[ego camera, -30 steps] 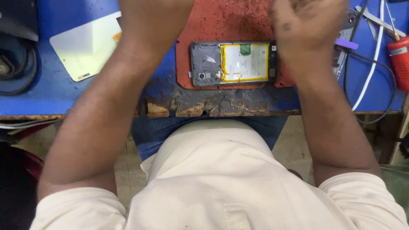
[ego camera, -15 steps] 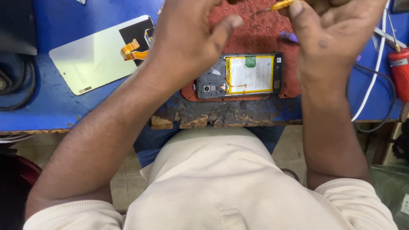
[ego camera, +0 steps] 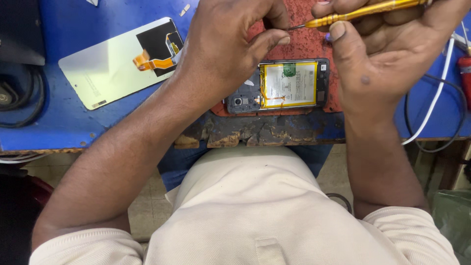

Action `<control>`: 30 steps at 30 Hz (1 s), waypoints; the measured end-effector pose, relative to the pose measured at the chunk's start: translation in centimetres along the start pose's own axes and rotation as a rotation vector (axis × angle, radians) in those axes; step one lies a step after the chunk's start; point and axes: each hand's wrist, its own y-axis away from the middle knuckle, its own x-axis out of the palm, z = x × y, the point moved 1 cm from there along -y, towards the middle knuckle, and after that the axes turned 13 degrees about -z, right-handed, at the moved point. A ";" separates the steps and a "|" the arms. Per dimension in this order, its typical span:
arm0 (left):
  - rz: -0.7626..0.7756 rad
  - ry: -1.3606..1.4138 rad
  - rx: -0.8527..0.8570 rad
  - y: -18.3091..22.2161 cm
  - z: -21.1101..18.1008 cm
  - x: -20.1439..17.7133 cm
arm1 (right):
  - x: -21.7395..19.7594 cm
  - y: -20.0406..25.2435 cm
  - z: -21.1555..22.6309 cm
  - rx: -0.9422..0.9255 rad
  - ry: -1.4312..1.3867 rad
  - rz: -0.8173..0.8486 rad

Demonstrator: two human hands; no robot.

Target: The person reassembles a smartphone by connecting internal ribbon cables and securing the back cover. They use a screwdriver to tighten screws on the device's frame and a heat gun to warm the edges of the casing. The task involves careful manipulation of the battery and display components within the phone's chassis.

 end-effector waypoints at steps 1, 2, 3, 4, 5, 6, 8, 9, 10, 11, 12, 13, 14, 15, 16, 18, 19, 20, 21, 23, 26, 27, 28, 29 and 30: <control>-0.001 -0.008 -0.002 0.1 0.0 0.0 | 0.0 0.1 0.0 -0.019 0.015 0.001; -0.003 -0.016 -0.004 0.1 0.0 0.0 | -0.1 0.2 0.0 -0.036 0.033 -0.002; -0.002 -0.022 -0.005 0.1 0.0 0.0 | -0.1 0.3 -0.1 -0.048 0.045 -0.001; -0.002 -0.028 -0.006 0.0 0.0 0.0 | -0.1 0.3 -0.2 -0.061 0.057 -0.001; 0.007 -0.026 -0.022 0.0 0.0 0.0 | -0.1 0.3 -0.2 -0.073 0.064 -0.002; 0.016 -0.023 -0.042 0.0 0.0 0.1 | -0.2 0.4 -0.3 -0.079 0.075 -0.002; 0.021 -0.012 -0.057 0.0 0.1 0.1 | -0.3 0.4 -0.4 -0.097 0.094 -0.001; 0.016 -0.004 -0.052 0.0 0.1 0.1 | -0.3 0.4 -0.5 -0.105 0.104 -0.002; 0.014 0.005 -0.050 0.1 0.1 0.1 | -0.4 0.5 -0.6 -0.110 0.113 -0.001; 0.014 -0.003 -0.055 0.1 0.1 0.2 | -0.5 0.5 -0.7 -0.116 0.122 0.000; 0.015 -0.011 -0.060 0.1 0.1 0.3 | -0.6 0.6 -0.7 -0.119 0.130 0.002; 0.015 -0.018 -0.064 0.2 0.1 0.3 | -0.7 0.7 -0.7 -0.127 0.139 0.000; 0.012 -0.025 -0.061 0.2 0.1 0.3 | -0.8 0.6 -0.8 -0.131 0.147 0.000; 0.008 -0.031 -0.059 0.2 0.1 0.2 | -0.9 0.6 -0.8 -0.134 0.159 0.000; 0.004 -0.038 -0.058 0.3 0.1 0.2 | -0.9 0.7 -0.8 -0.135 0.160 0.003; 0.002 -0.050 -0.033 0.3 0.1 0.2 | -1.0 0.7 -1.0 -0.140 0.173 0.009; 0.002 -0.056 -0.021 0.3 0.1 0.2 | -1.1 0.7 -1.1 -0.142 0.175 0.010; 0.007 -0.054 -0.034 0.3 0.1 0.2 | -1.3 0.8 -1.2 -0.144 0.181 0.013; 0.012 -0.052 -0.047 0.3 0.1 0.2 | -1.4 0.9 -1.3 -0.147 0.187 0.014; 0.010 -0.054 -0.057 0.2 0.0 0.2 | -1.6 1.0 -1.5 -0.154 0.201 0.016; 0.004 -0.043 -0.082 0.0 0.0 0.3 | -1.6 1.0 -1.5 -0.151 0.234 0.036; 0.011 -0.025 -0.104 -0.1 0.0 0.3 | -1.5 0.9 -1.3 -0.146 0.247 0.042; 0.019 -0.007 -0.127 -0.1 0.1 0.3 | -1.4 0.7 -1.0 -0.110 0.234 0.038; 0.021 -0.004 -0.131 -0.1 0.0 0.3 | -1.3 0.8 -0.5 -0.056 0.213 0.032; 0.022 0.000 -0.135 0.0 0.0 0.2 | -1.0 0.7 -0.1 0.002 0.185 0.025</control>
